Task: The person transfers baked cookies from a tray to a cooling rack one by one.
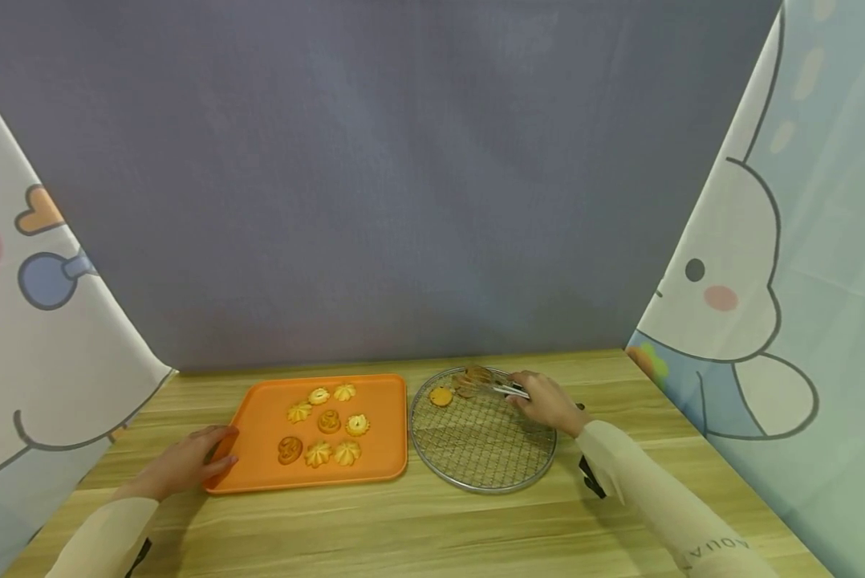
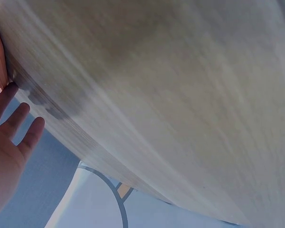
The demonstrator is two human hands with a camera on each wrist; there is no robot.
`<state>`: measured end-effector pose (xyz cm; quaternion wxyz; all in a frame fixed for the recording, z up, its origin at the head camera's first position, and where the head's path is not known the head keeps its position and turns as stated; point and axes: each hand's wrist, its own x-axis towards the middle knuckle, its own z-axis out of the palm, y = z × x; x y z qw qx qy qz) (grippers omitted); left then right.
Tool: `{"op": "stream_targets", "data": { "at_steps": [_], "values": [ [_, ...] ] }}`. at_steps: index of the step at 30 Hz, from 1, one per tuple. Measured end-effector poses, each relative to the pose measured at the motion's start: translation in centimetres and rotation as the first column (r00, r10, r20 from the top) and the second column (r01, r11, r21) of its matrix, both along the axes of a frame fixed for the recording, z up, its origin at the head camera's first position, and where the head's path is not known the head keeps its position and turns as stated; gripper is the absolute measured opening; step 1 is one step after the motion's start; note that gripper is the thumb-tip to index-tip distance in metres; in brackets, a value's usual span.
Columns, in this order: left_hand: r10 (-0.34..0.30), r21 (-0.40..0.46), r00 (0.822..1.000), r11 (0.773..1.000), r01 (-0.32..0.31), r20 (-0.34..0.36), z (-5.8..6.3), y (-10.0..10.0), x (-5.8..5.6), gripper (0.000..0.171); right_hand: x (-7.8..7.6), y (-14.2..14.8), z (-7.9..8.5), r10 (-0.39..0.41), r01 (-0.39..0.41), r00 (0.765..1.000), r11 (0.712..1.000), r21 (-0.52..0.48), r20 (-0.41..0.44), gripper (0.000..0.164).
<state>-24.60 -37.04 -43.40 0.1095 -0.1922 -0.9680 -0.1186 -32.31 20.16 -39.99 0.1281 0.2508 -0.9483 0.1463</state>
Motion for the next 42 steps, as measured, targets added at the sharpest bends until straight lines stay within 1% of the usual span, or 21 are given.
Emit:
{"op": "stream_targets", "data": {
  "at_steps": [9, 11, 19, 23, 31, 36, 42],
  "values": [
    [0.002, -0.005, 1.0, 1.0, -0.002, 0.007, 0.0, 0.0, 0.0, 0.045, 0.1, -1.1, 0.6, 0.027, -0.027, 1.0, 1.0, -0.005, 0.001, 0.04],
    [0.002, -0.005, 1.0, 1.0, -0.002, 0.009, 0.0, 0.0, -0.1, 0.045, 0.1, -1.5, 0.6, 0.041, -0.041, 0.999, 0.999, 0.006, -0.016, 0.04],
    [0.01, -0.007, 1.0, 1.0, -0.01, 0.014, 0.0, 0.0, 0.0, 0.045, 0.5, -2.9, 0.3, 0.114, -0.113, 0.993, 0.993, 0.033, -0.038, 0.038],
    [0.006, -0.008, 1.0, 1.0, -0.006, -0.001, 0.0, 0.0, 0.0, 0.044, 0.6, -3.6, 0.2, 0.146, -0.142, 0.987, 0.988, 0.058, -0.063, 0.038],
    [0.0, -0.003, 1.0, 1.0, 0.0, -0.006, 0.0, 0.0, -0.1, 0.044, 1.0, -5.1, 0.3, 0.207, -0.198, 0.974, 0.976, 0.092, -0.095, 0.035],
    [0.001, -0.009, 1.0, 1.0, -0.001, -0.023, 0.0, 0.0, -0.1, 0.044, 1.2, -6.3, 0.3, 0.242, -0.237, 0.969, 0.967, 0.09, -0.058, 0.036],
    [0.016, -0.011, 1.0, 1.0, -0.016, 0.012, 0.1, 0.1, 0.0, 0.046, 1.3, -7.8, 0.4, 0.305, -0.301, 0.951, 0.95, 0.078, -0.045, 0.035]
  ]
}}
